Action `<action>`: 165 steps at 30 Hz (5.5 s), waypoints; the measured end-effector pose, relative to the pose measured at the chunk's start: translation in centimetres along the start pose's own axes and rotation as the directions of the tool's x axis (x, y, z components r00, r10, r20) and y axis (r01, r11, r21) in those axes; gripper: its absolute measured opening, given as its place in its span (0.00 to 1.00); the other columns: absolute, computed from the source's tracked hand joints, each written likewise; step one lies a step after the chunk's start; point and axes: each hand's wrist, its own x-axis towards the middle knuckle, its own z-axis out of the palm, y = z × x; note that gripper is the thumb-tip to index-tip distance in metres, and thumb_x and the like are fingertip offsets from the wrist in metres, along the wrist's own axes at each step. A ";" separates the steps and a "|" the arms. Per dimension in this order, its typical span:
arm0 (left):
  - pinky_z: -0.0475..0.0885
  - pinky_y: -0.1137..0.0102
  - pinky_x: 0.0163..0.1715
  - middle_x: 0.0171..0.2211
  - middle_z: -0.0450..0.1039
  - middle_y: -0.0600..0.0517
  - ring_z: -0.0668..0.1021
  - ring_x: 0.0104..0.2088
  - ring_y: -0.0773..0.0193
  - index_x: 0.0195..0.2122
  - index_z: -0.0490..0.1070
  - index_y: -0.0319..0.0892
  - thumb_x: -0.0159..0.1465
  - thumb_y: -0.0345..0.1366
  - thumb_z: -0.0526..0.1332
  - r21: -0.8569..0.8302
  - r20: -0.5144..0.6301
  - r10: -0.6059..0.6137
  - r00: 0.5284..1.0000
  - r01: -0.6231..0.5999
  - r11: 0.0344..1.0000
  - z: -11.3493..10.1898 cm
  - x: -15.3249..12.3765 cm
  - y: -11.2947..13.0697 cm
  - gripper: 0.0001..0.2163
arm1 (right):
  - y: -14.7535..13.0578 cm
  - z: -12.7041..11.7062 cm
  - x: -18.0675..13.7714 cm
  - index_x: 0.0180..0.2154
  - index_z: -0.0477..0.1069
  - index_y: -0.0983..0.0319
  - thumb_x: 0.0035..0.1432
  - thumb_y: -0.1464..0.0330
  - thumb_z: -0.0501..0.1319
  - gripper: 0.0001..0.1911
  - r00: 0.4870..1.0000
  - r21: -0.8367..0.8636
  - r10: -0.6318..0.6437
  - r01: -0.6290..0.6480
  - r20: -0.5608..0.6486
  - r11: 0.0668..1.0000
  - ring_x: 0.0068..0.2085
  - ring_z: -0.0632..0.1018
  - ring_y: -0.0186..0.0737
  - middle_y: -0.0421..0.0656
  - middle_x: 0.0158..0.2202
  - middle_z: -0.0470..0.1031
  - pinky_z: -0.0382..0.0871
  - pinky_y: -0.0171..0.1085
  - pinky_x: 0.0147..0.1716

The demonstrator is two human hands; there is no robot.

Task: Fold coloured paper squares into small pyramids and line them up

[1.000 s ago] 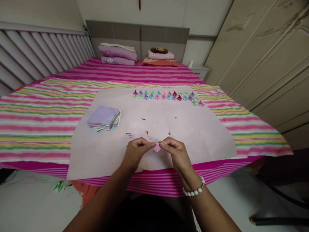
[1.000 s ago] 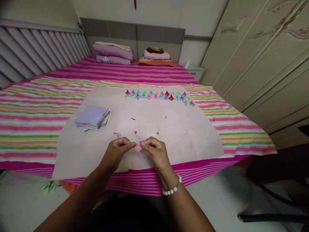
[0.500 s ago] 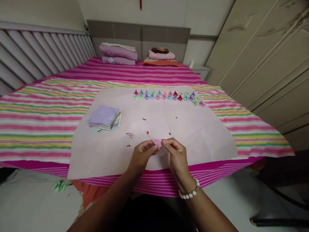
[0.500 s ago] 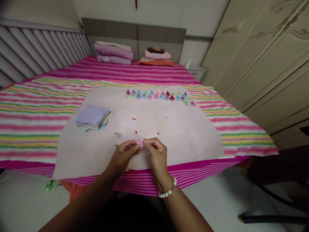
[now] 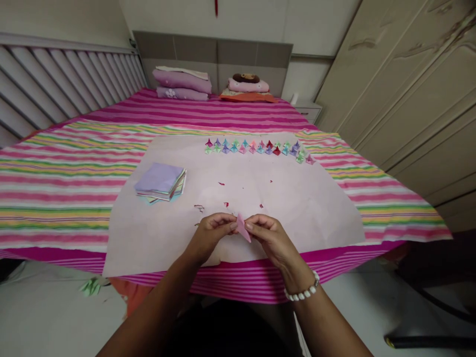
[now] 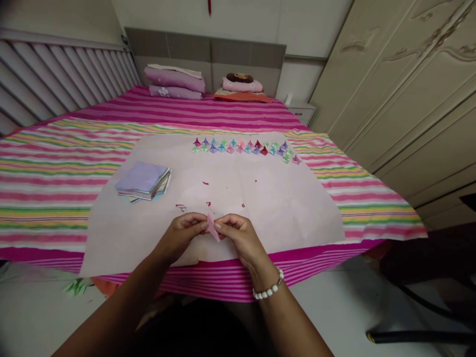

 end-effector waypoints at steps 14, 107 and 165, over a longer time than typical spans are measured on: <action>0.71 0.70 0.34 0.27 0.76 0.51 0.75 0.28 0.68 0.30 0.78 0.39 0.47 0.40 0.72 -0.147 -0.049 -0.084 0.995 0.076 0.986 0.7 0.3 -0.6 0.13 | 0.8 -0.8 0.5 0.33 0.80 0.59 0.45 0.59 0.71 0.13 0.991 -0.115 -0.133 0.131 -0.005 0.985 0.26 0.75 0.36 0.40 0.25 0.78 0.72 0.38 0.30; 0.60 0.71 0.25 0.15 0.60 0.58 0.65 0.21 0.69 0.17 0.63 0.41 0.58 0.47 0.62 0.197 -0.084 0.102 0.991 -0.084 0.977 2.1 1.9 1.2 0.19 | 2.2 0.6 0.7 0.23 0.74 0.62 0.50 0.56 0.67 0.16 0.997 -0.140 -0.073 0.071 -0.012 0.988 0.20 0.69 0.31 0.39 0.20 0.74 0.63 0.33 0.23; 0.70 0.73 0.31 0.28 0.72 0.55 0.75 0.28 0.70 0.35 0.67 0.40 0.58 0.35 0.64 0.050 0.122 0.055 0.991 -0.061 0.997 1.5 -1.2 1.1 0.08 | 1.3 0.1 -0.6 0.32 0.75 0.61 0.41 0.67 0.74 0.14 0.988 -0.020 -0.140 0.139 -0.058 0.990 0.22 0.77 0.33 0.37 0.21 0.77 0.72 0.32 0.24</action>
